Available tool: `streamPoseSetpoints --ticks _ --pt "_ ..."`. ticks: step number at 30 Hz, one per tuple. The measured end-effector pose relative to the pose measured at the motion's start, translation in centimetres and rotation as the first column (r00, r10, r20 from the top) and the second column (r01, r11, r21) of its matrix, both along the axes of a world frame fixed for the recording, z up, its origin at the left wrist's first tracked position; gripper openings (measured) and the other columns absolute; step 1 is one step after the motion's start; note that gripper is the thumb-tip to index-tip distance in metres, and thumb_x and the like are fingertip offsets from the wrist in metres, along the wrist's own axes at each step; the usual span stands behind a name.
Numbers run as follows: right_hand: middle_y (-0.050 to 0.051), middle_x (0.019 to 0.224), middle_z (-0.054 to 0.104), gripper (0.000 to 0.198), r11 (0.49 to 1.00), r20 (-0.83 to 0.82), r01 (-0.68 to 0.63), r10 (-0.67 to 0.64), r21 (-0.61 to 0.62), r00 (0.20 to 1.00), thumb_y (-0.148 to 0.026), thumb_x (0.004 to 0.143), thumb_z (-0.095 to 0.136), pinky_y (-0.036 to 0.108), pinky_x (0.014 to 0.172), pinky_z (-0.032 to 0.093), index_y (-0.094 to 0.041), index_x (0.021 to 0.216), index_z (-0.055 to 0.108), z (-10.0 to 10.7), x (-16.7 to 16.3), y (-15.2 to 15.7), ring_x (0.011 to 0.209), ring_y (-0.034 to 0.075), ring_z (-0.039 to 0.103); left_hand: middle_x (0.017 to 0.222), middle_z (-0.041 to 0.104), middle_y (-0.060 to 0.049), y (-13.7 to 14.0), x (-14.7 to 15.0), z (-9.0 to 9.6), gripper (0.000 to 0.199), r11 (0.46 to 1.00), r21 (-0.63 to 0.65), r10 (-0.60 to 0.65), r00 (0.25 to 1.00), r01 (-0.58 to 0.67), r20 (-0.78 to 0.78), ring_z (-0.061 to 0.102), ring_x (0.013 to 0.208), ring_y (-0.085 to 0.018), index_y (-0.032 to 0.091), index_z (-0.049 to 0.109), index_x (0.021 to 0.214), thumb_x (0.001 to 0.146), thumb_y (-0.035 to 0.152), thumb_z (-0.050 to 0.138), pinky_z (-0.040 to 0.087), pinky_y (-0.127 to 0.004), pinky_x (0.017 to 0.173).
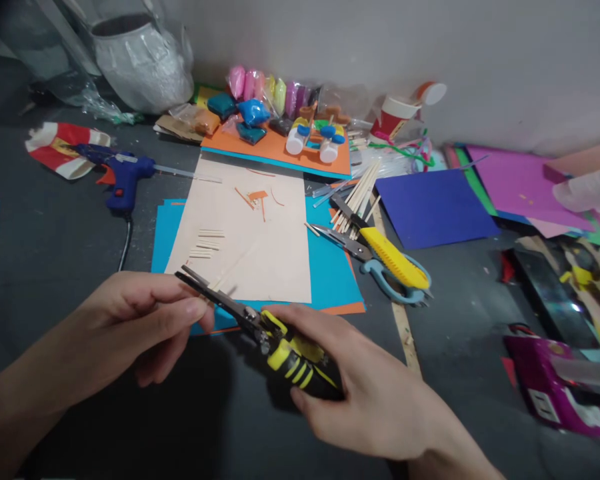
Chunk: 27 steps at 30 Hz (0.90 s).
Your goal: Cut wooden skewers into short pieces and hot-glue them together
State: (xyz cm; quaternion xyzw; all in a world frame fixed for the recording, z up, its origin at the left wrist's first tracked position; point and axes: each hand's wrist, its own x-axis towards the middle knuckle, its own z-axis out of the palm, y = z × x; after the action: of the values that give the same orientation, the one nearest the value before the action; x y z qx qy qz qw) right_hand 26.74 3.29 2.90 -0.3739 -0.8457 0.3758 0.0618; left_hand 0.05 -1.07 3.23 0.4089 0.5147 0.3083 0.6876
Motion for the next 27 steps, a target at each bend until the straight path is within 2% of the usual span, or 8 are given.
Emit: streamPoseSetpoints --ticks 5,11,17,22,27 --pt "0.008 0.126 0.070 0.068 1.000 0.018 0.006 -0.006 -0.010 1.000 -0.015 0.067 0.058 0.037 0.093 0.056 -0.023 0.135 0.057 0.25 -0.38 -0.05 0.111 0.028 0.069 0.045 0.056 0.006 0.02 0.07 0.00 0.027 1.000 -0.006 -0.006 1.000 0.006 -0.006 0.044 0.038 -0.003 0.019 0.066 0.078 0.092 0.039 0.054 0.031 -0.010 0.038" --pt "0.008 0.129 0.069 0.070 0.997 -0.016 0.029 -0.030 -0.075 0.999 -0.015 0.069 0.058 0.039 0.095 0.055 -0.025 0.139 0.055 -0.02 -0.02 -0.13 0.113 0.029 0.068 0.051 0.063 0.003 0.38 0.12 -0.28 0.027 0.997 -0.073 0.017 0.996 -0.010 0.092 0.052 0.041 -0.006 0.018 0.070 0.087 0.094 0.037 0.051 0.036 -0.012 0.038" --pt "0.006 0.136 0.064 0.073 0.994 -0.032 0.031 -0.035 -0.104 0.999 -0.015 0.072 0.060 0.039 0.099 0.052 -0.030 0.143 0.049 -0.52 0.51 -0.23 0.120 0.028 0.064 0.055 0.066 0.002 0.29 0.20 -0.15 0.027 0.998 -0.053 0.029 0.996 -0.025 0.082 0.056 0.044 -0.007 0.017 0.068 0.084 0.094 0.035 0.051 0.041 -0.012 0.041" --pt "0.007 0.134 0.066 0.072 0.994 -0.002 0.051 -0.052 -0.097 0.999 -0.016 0.070 0.062 0.041 0.099 0.052 -0.027 0.140 0.054 -0.38 0.48 -0.17 0.119 0.030 0.064 0.056 0.065 0.003 0.17 0.16 -0.50 0.026 0.999 -0.036 0.024 0.998 -0.022 0.059 0.056 0.044 -0.007 0.018 0.066 0.084 0.096 0.035 0.050 0.040 -0.011 0.040" --pt "0.007 0.136 0.064 0.071 0.990 -0.037 0.045 -0.050 -0.135 0.998 -0.016 0.072 0.061 0.042 0.100 0.052 -0.029 0.142 0.052 -0.54 0.61 -0.12 0.121 0.030 0.063 0.053 0.063 0.004 0.18 0.11 -0.82 0.028 0.998 -0.057 0.033 0.994 -0.028 0.104 0.054 0.041 -0.006 0.019 0.064 0.082 0.097 0.038 0.050 0.040 -0.010 0.038"
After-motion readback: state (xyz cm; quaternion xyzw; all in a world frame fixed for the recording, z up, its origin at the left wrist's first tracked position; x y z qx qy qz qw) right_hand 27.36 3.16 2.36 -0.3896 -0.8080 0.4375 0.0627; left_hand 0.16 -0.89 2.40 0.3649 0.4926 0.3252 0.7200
